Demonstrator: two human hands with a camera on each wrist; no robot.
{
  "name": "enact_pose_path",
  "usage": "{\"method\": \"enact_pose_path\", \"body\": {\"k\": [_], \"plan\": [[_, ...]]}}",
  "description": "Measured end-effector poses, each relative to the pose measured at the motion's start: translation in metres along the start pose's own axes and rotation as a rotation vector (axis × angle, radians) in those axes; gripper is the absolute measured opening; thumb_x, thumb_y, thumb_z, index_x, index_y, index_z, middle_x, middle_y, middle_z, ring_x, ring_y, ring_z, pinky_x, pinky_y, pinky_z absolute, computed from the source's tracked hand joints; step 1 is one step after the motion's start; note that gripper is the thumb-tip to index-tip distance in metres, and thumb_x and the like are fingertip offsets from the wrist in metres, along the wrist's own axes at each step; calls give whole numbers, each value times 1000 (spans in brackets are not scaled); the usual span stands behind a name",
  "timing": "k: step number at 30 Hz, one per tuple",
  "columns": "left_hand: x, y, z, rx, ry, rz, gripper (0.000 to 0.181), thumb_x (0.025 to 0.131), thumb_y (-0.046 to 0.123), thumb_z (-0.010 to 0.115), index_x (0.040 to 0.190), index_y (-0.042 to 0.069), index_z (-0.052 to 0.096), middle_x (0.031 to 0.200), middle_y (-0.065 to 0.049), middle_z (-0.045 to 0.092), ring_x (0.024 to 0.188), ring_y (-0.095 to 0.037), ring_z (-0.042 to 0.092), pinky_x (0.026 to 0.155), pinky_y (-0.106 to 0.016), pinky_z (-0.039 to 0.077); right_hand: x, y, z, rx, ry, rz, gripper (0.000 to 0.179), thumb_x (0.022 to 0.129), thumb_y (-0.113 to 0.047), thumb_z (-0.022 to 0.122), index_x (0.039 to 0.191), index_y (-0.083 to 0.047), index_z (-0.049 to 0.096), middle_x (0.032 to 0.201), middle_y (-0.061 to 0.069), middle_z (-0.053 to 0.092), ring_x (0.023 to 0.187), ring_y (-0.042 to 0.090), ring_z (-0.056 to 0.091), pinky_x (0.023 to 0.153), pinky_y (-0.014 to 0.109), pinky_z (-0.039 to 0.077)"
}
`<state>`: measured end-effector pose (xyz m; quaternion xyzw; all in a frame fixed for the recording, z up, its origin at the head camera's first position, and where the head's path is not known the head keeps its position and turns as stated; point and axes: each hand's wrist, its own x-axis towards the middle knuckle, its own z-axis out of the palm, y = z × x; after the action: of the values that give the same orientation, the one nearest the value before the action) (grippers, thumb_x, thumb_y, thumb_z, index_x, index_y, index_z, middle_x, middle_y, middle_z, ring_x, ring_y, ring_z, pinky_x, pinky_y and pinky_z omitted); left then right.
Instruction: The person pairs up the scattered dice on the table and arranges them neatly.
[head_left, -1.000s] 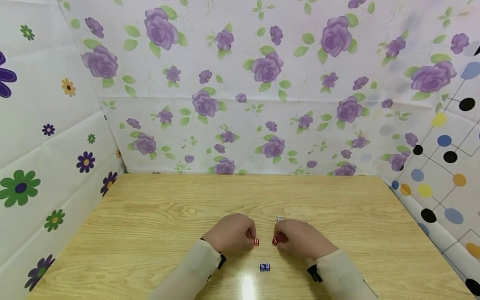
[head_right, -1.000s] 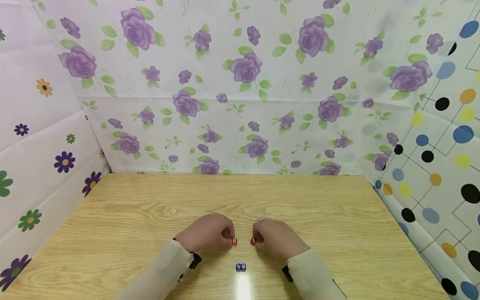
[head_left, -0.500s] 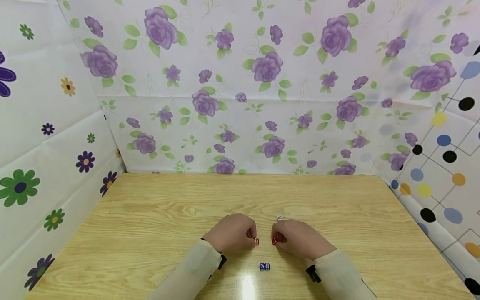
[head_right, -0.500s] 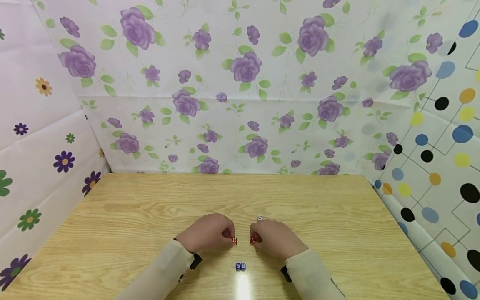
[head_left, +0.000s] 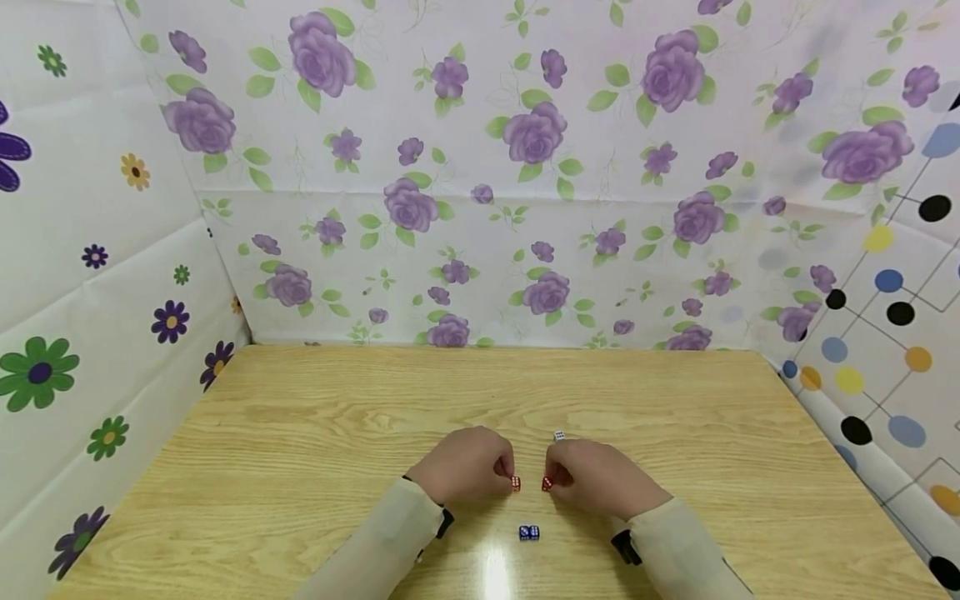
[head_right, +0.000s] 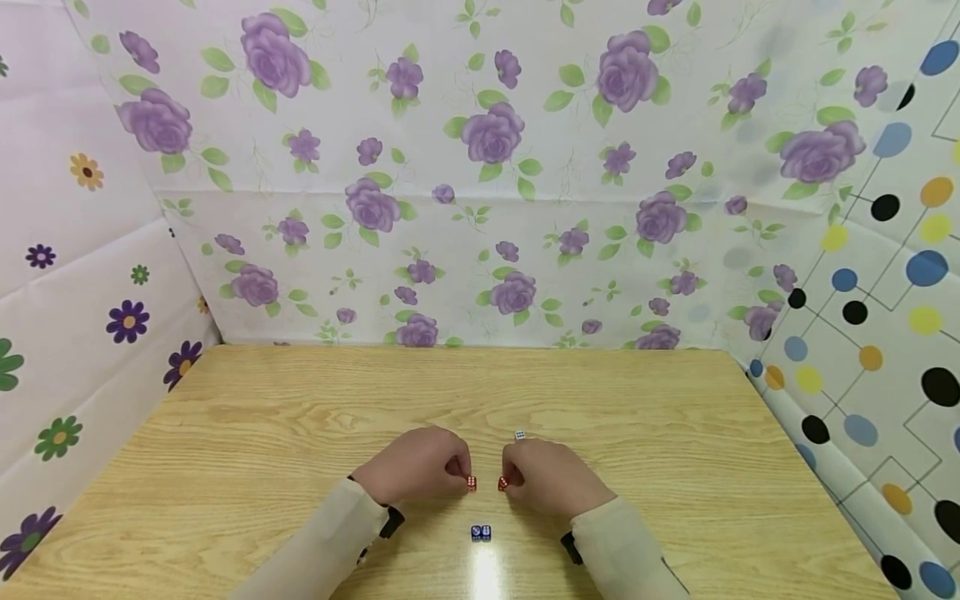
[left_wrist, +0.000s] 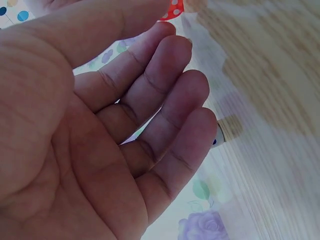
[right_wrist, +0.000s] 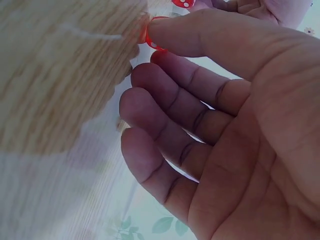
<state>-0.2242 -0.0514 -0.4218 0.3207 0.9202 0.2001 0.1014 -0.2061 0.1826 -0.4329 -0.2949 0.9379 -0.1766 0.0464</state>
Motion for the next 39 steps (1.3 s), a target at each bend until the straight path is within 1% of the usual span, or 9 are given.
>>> {"method": "enact_pose_path", "body": {"k": [6,13,18,22,30,39], "plan": [[1,1,1,11,-5,2,13,89,21,80,80,23,72,76,17,61,70,-1,55,70,-24,49,0,-1,0,-13,5,-15,18,89,-11,80,85,-22,66,77,-17,56,66,2,46,62,25,42],[4,2,4,18,-11,18,13,91,22,79,80,24,72,76,18,61,70,-1,55,70,-22,49,2,-3,-1,-10,-26,-28,15,91,-12,79,89,-21,67,79,-14,56,67,4,45,63,26,41],[4,-2,4,-13,-10,12,11,90,18,79,83,24,73,79,18,63,72,0,57,71,-23,51,2,-2,0,6,-35,-14,14,91,-14,79,90,-21,67,79,-13,58,67,4,47,63,26,42],[2,0,2,-26,-12,3,10,89,16,78,83,23,73,80,17,63,73,-1,57,72,-24,51,1,-1,0,17,-42,-2,14,91,-15,80,90,-22,67,79,-14,57,67,4,48,62,26,43],[3,3,2,8,-9,14,13,89,23,81,80,24,72,77,17,62,70,-1,55,70,-23,49,2,-1,2,-3,-26,-10,14,92,-15,79,89,-22,67,77,-16,54,67,4,46,63,26,41],[4,4,5,27,-7,17,13,89,19,79,80,24,72,76,17,61,69,-1,55,69,-22,48,3,-5,4,-20,-8,-40,13,92,-13,77,88,-20,67,81,-14,59,68,3,47,65,25,42]]}}
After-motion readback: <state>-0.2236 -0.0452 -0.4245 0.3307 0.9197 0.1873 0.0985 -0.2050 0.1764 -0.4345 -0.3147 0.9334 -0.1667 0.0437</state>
